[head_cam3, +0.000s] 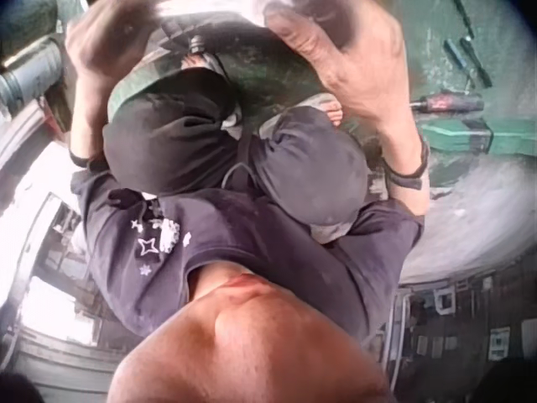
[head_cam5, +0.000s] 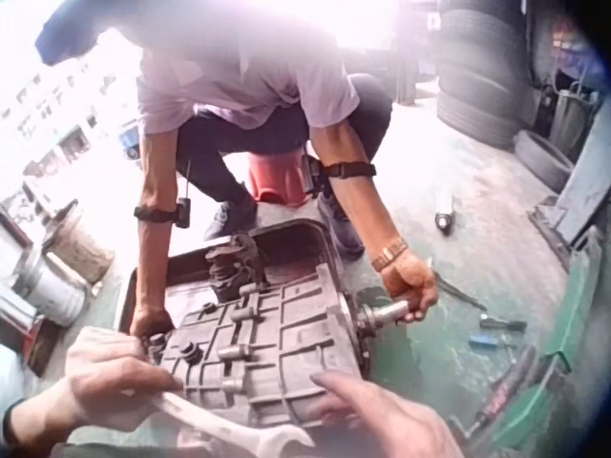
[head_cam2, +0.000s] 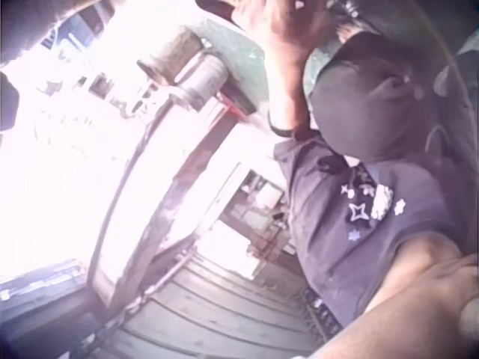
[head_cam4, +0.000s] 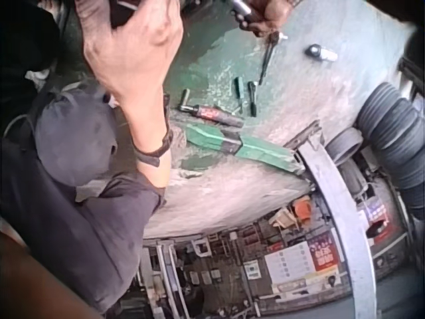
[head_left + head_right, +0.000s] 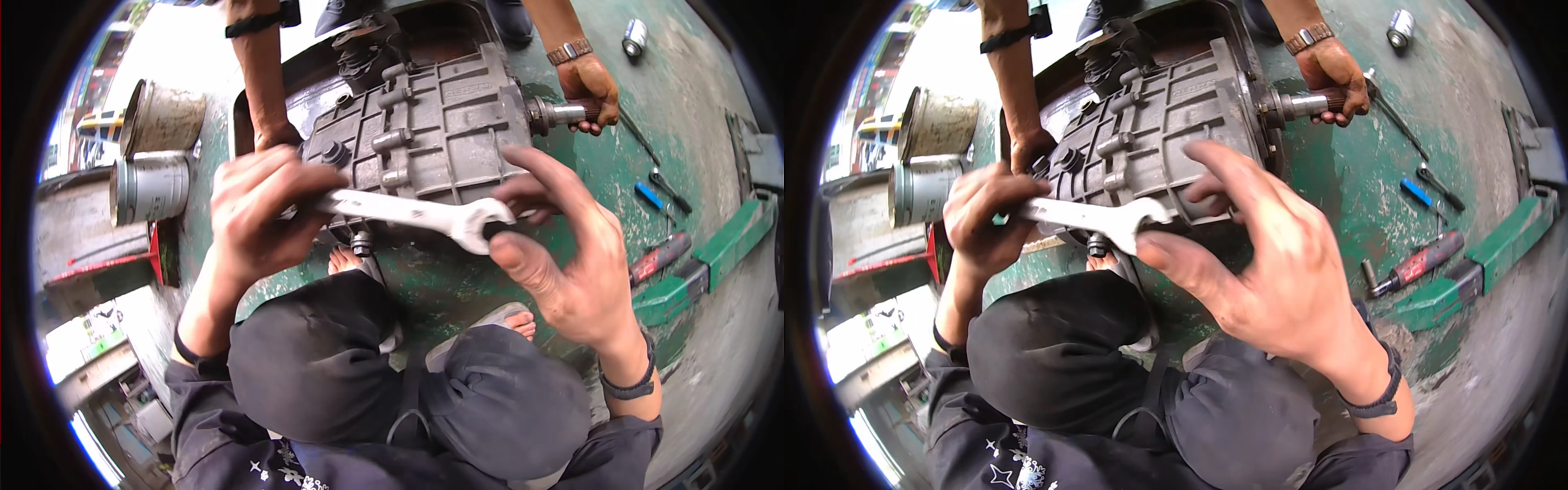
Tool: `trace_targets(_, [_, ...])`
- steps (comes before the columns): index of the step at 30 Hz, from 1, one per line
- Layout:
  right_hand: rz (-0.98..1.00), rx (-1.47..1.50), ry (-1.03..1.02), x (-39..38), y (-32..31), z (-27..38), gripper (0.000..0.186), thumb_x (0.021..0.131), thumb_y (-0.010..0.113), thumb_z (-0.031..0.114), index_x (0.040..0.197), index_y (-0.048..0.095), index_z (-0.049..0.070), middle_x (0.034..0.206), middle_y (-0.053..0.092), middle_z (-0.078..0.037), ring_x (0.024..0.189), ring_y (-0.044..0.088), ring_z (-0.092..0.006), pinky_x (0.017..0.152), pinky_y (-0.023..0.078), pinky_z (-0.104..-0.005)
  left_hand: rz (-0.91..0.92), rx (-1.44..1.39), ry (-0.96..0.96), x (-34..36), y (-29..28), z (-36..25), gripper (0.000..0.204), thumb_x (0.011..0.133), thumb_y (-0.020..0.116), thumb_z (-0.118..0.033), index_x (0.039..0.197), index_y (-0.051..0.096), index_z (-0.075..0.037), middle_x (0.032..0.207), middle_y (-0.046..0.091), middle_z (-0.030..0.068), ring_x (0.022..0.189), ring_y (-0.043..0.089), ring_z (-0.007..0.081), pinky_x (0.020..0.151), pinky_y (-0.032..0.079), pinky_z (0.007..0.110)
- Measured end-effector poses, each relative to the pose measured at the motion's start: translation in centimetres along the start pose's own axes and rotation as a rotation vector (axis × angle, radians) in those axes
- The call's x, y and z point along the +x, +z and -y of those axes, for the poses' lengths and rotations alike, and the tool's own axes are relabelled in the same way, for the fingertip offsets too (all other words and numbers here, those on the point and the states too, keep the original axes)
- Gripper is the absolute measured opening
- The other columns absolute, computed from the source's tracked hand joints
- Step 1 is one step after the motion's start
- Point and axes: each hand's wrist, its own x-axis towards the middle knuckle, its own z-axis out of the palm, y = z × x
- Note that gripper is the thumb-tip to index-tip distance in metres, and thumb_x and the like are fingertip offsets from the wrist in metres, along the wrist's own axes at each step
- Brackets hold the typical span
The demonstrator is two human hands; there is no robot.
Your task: The person unscrews bolts from a transmission casing using a wrench and a screwdriver. They work on the unit while it sits in a metal tray on the floor, assisted by another person who helps stabilize and rotate the component.
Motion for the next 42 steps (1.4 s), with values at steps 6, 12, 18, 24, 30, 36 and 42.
trace_targets(6, [0.051,0.820,0.087,4.1,0.5,1.0,0.051,0.095,0.063,0.034,0.124,0.052,-0.006,0.080,0.066,-0.014,0.068,0.064,-0.0187,0.062,0.052,-0.0275,0.078,-0.451,-0.276,4.4,3.5,-0.3,0.023,0.075,0.075,-0.001,0.097,0.067,0.001,0.082,0.069,0.0099,0.075,0.068,0.0201,0.068,0.053,0.030])
trace_targets(12, [-0.048,0.831,0.415,6.5,2.2,0.1,0.036,0.102,0.049,0.032,0.108,0.058,-0.002,0.080,0.067,-0.015,0.063,0.065,-0.0233,0.056,0.050,-0.0293,0.044,-0.668,-0.252,2.3,4.7,0.5,0.060,0.074,0.075,-0.003,0.131,0.054,-0.005,0.120,0.062,0.0110,0.109,0.061,0.0222,0.096,0.048,0.036])
trace_targets(18, [-0.384,0.292,0.181,10.8,0.6,2.2,0.024,0.096,0.057,0.023,0.084,0.057,0.003,0.060,0.059,-0.007,0.045,0.058,-0.0152,0.037,0.043,-0.0262,0.165,-0.506,-0.300,2.5,5.8,5.7,0.073,0.077,0.081,-0.028,0.139,0.049,-0.007,0.128,0.059,0.0104,0.119,0.054,0.0231,0.103,0.043,0.038])
trace_targets(24, [-0.202,-0.254,-0.007,14.5,1.5,0.9,0.028,0.092,0.060,0.025,0.086,0.064,-0.002,0.063,0.060,-0.007,0.052,0.060,-0.0153,0.052,0.047,-0.0319,0.416,-0.682,-0.351,2.6,8.0,7.7,0.051,0.082,0.077,-0.036,0.119,0.065,-0.004,0.118,0.063,0.0129,0.111,0.060,0.0268,0.096,0.047,0.038])
trace_targets(30, [-0.323,-0.265,0.299,17.0,2.5,-0.3,0.035,0.086,0.054,0.027,0.067,0.056,-0.003,0.058,0.057,-0.013,0.058,0.060,-0.0227,0.062,0.048,-0.0378,0.252,-0.644,-0.344,2.0,9.5,7.5,0.039,0.086,0.073,-0.031,0.112,0.068,-0.003,0.106,0.062,0.0129,0.104,0.061,0.0285,0.090,0.047,0.038])
trace_targets(36, [-0.382,-0.211,0.195,17.7,4.4,-2.0,0.036,0.086,0.054,0.027,0.069,0.054,-0.005,0.061,0.059,-0.017,0.059,0.058,-0.0292,0.064,0.048,-0.0394,0.160,-0.520,-0.354,0.4,11.2,9.3,0.032,0.088,0.071,-0.026,0.109,0.067,-0.002,0.103,0.063,0.0139,0.102,0.063,0.0308,0.088,0.048,0.039])
trace_targets(42, [-0.317,-0.292,0.164,18.1,6.4,-3.4,0.032,0.086,0.053,0.024,0.071,0.055,-0.005,0.068,0.061,-0.022,0.067,0.059,-0.0395,0.069,0.049,-0.0430,0.115,-0.407,-0.340,-1.8,14.4,10.3,0.033,0.089,0.070,-0.029,0.113,0.066,-0.006,0.104,0.064,0.0148,0.094,0.064,0.0366,0.082,0.051,0.043])
